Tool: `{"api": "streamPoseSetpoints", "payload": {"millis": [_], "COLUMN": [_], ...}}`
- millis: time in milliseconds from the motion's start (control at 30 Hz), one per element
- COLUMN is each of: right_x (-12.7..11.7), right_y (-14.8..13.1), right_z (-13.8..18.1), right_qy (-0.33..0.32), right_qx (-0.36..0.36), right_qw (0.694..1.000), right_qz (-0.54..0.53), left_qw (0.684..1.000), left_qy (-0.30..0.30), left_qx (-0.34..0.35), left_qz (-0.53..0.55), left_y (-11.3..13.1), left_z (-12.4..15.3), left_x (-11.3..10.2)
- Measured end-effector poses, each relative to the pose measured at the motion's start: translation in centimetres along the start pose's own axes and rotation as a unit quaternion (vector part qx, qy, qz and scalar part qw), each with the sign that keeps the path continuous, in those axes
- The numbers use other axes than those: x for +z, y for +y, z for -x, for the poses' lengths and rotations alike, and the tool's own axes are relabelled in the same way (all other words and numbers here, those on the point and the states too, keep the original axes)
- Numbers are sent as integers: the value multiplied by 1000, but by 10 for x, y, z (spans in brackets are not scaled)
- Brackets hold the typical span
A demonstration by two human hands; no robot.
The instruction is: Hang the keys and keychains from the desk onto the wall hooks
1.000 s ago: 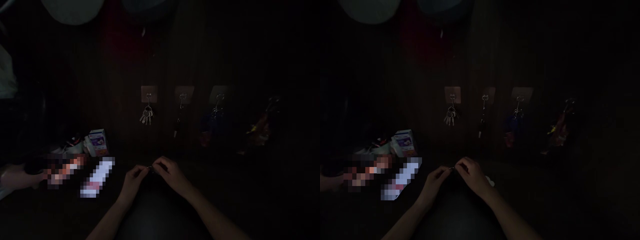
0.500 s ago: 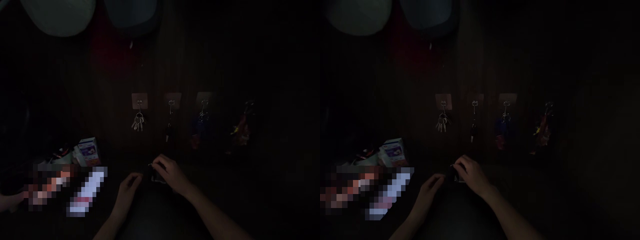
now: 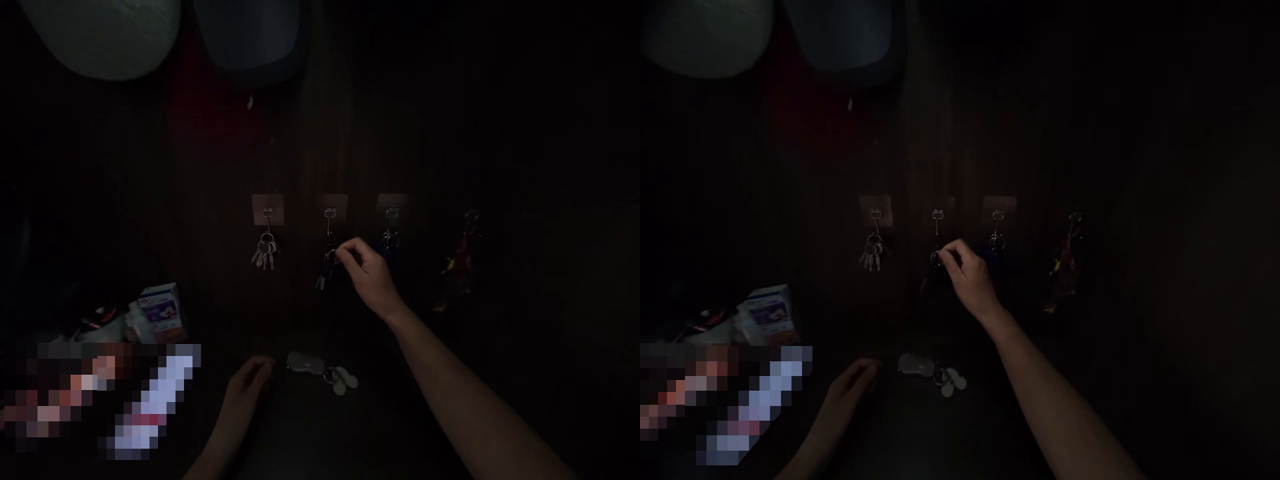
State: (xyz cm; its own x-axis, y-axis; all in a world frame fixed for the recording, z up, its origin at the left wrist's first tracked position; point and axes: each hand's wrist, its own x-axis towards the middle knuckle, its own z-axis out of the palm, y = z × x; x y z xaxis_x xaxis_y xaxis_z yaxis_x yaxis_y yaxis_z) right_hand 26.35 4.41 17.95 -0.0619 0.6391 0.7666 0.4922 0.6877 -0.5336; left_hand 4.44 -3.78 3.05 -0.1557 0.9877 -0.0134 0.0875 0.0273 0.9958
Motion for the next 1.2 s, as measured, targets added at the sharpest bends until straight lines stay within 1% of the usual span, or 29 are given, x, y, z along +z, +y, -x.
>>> {"api": "streamPoseSetpoints", "payload": {"millis": [67,167,300,467,600,767,867,967,1200], "right_x": [-1,-1,3,7,8,8,10,11,11], "right_y": [-1,-2,5,14,15,13,17,24,37], "right_z": [-11,-25,-36,-39,-36,-30,-24,-15,12], "right_qy": [21,36,32,25,35,34,34,25,5], "right_qx": [-3,-6,-5,4,10,14,20,32,92], "right_qw": [1000,999,999,998,995,995,997,999,996], "right_qz": [6,15,25,52,91,97,70,25,-23], "left_qw": [1000,1000,1000,1000,1000,1000,1000,999,998], "left_qy": [-3,-3,-8,-14,-20,-24,-23,-34,-41], "left_qx": [-1,0,-2,5,-7,-6,2,5,5], "left_qz": [-3,-2,-7,-9,7,-4,-9,-23,-39], "left_y": [0,-2,-4,-6,-8,-7,-5,-4,-6], "left_z": [0,-1,-4,-5,-5,-5,-3,-4,-4], "left_x": [0,0,0,0,1,2,2,1,2]}}
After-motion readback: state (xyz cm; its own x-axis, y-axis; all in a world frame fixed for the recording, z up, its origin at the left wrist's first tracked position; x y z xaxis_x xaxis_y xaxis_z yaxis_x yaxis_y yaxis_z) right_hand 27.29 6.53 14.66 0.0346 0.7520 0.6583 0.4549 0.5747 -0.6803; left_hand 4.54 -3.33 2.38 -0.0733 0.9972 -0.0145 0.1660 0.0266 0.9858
